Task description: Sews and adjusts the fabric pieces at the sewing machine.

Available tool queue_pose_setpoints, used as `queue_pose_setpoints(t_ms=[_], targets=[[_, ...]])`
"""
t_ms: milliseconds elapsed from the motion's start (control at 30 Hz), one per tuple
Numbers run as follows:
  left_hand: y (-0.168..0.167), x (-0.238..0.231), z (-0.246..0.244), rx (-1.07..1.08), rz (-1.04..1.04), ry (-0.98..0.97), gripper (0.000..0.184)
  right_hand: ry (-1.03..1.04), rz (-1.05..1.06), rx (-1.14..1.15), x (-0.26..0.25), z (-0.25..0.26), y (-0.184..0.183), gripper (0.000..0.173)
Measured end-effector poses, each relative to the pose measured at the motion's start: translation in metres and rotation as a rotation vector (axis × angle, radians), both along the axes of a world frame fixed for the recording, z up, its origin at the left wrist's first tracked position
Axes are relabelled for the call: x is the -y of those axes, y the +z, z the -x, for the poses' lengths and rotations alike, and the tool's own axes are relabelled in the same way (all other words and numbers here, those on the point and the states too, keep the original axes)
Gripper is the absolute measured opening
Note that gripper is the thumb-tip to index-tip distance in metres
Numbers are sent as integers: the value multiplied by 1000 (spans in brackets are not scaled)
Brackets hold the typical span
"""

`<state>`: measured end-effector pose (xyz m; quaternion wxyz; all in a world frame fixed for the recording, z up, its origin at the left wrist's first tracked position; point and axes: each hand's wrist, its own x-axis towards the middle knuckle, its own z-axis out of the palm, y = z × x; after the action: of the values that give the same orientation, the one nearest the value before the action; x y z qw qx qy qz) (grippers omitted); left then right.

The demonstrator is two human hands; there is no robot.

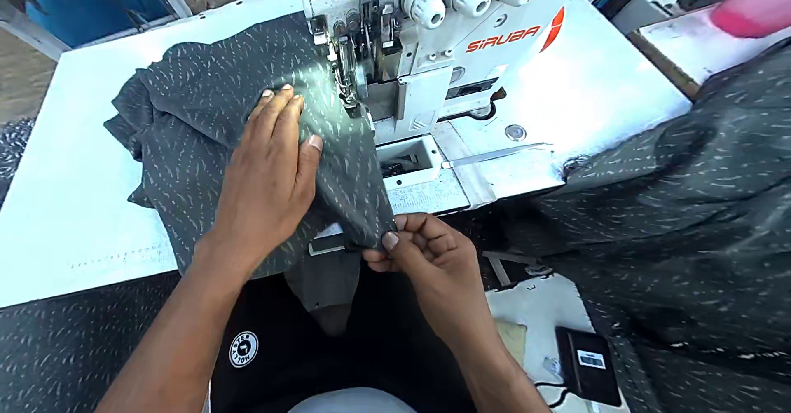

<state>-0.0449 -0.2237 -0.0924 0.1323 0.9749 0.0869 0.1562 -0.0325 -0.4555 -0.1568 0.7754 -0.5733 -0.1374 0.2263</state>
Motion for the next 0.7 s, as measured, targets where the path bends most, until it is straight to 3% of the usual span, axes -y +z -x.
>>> queue_pose_setpoints(t_ms=[167, 433, 533, 600, 700], targets=[[9, -37, -39, -88, 24, -49, 64, -51, -9, 108, -26, -22, 16, 15], [8, -84, -84, -95, 24, -82, 68, -159, -46, 92, -77, -63, 36, 18], [18, -70, -68, 163, -94, -104, 48, -187, -22, 58, -83, -67, 44, 17], [27, -44, -47, 394, -88, -243, 28, -200, -1, 55, -84, -68, 45, 17], [15, -32, -32, 350, 90, -461, 27, -205, 28, 74, -83, -69, 43, 19]])
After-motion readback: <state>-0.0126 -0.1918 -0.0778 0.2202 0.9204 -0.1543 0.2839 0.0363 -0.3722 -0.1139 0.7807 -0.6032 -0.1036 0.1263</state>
